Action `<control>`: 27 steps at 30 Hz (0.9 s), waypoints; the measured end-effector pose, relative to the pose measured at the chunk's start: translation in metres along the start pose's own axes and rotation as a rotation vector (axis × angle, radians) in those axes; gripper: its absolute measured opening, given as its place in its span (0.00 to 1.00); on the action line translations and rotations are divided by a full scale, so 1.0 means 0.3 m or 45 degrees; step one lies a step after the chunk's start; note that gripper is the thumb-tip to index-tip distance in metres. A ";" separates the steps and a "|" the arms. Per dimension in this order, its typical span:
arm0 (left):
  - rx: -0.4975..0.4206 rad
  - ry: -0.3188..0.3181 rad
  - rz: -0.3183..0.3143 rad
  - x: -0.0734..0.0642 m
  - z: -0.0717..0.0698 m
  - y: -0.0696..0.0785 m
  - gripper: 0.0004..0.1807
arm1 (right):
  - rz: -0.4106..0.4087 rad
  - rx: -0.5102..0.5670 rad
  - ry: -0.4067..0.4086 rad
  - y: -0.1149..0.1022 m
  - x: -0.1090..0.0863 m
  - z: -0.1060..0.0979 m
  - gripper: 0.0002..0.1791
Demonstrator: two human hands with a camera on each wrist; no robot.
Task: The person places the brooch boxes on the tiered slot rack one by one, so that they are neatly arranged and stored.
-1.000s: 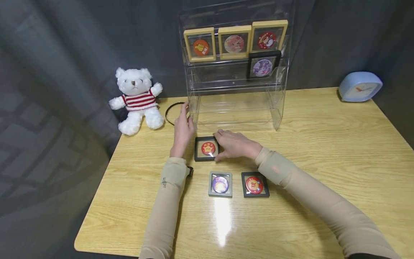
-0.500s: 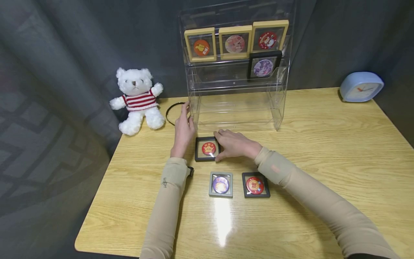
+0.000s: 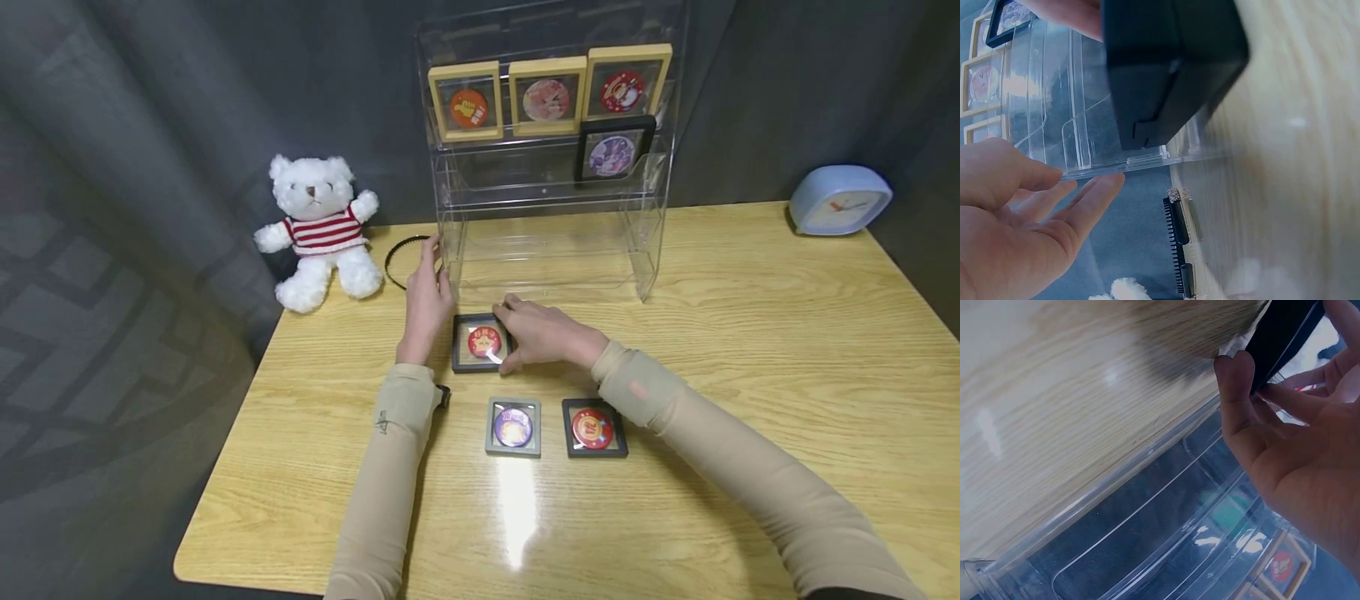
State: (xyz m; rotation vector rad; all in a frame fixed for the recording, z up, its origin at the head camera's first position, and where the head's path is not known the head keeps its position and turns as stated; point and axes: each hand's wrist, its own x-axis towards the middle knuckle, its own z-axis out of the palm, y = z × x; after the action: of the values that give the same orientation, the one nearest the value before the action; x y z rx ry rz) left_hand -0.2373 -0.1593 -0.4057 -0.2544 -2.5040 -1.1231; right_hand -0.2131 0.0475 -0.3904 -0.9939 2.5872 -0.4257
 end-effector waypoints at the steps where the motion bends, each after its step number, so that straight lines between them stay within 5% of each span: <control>1: 0.001 -0.001 -0.005 0.000 0.000 0.000 0.31 | -0.008 0.000 0.010 0.000 0.000 0.002 0.60; 27: -0.031 -0.009 -0.054 0.005 0.000 0.002 0.32 | -0.014 0.078 0.086 -0.009 -0.014 0.006 0.63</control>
State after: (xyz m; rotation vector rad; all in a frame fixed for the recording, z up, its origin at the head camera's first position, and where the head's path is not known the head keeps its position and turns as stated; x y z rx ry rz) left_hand -0.2385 -0.1588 -0.4045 -0.2135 -2.5139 -1.1719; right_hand -0.2079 0.0484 -0.3901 -0.9899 2.6121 -0.5467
